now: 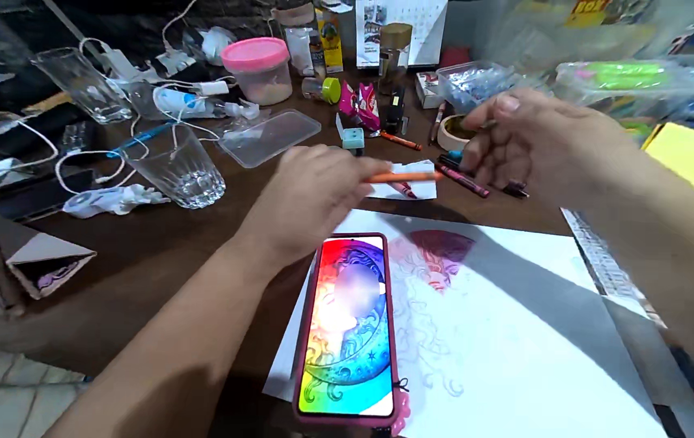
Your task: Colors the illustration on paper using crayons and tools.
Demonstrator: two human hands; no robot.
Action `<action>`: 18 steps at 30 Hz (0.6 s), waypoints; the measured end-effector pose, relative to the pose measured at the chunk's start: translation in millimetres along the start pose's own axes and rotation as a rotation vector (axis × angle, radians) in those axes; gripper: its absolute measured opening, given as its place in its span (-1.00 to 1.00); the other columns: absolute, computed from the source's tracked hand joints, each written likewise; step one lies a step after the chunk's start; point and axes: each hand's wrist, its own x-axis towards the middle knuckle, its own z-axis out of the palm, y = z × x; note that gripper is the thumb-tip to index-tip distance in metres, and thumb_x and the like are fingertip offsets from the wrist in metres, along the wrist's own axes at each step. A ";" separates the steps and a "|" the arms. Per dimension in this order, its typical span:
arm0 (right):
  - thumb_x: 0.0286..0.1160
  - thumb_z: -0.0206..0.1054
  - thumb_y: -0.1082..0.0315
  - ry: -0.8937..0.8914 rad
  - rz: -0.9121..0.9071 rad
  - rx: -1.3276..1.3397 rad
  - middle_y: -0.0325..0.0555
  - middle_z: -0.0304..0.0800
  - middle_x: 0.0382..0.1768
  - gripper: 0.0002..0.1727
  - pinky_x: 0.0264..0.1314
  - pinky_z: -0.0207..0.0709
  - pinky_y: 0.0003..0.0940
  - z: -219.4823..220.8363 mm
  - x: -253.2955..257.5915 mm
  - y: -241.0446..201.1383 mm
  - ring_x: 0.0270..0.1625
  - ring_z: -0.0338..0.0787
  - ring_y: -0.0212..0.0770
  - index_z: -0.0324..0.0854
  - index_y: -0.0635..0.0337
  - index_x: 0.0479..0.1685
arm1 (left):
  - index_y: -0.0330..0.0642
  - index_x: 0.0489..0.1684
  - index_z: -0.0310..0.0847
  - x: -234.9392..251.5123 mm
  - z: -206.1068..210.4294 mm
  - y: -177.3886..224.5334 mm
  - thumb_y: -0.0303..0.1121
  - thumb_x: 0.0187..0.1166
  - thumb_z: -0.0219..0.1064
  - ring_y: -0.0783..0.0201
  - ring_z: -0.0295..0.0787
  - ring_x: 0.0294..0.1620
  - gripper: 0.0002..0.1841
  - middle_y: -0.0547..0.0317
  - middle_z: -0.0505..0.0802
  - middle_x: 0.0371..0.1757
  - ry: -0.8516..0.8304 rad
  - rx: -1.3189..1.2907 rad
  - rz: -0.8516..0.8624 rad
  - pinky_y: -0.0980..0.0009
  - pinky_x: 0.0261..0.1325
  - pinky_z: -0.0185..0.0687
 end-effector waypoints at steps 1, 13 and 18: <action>0.88 -0.04 0.18 0.087 0.027 -0.107 -0.40 0.74 -0.32 -0.73 -0.34 0.64 -0.56 -10.9 4.3 6.8 -0.39 0.72 -0.51 0.56 0.03 0.10 | -0.24 0.24 0.73 -1.9 -4.7 -6.3 -0.29 0.82 0.03 -0.02 0.76 0.05 -0.63 -0.09 0.86 -0.03 0.015 0.006 -0.065 -0.09 0.24 0.48; 0.76 0.03 0.44 0.185 0.194 -0.897 0.30 0.80 -0.15 -0.70 -0.02 0.50 0.44 -51.9 17.0 57.2 -0.02 0.78 0.35 0.73 0.24 0.08 | -0.21 0.28 0.53 -25.4 -8.2 -57.9 -0.12 0.87 -0.13 0.55 0.64 -0.09 -0.58 0.25 0.76 -0.12 0.095 -0.175 -0.640 0.46 0.08 0.55; 0.78 0.21 0.23 0.108 0.168 -0.864 0.16 0.78 -0.29 -0.70 -0.13 0.53 0.38 -68.8 13.2 69.4 -0.21 0.77 0.22 0.60 0.17 0.29 | -0.20 0.25 0.51 -28.0 -3.3 -61.3 -0.09 0.88 -0.18 0.57 0.65 -0.02 -0.57 0.26 0.76 -0.01 0.108 -0.256 -0.751 0.44 0.18 0.55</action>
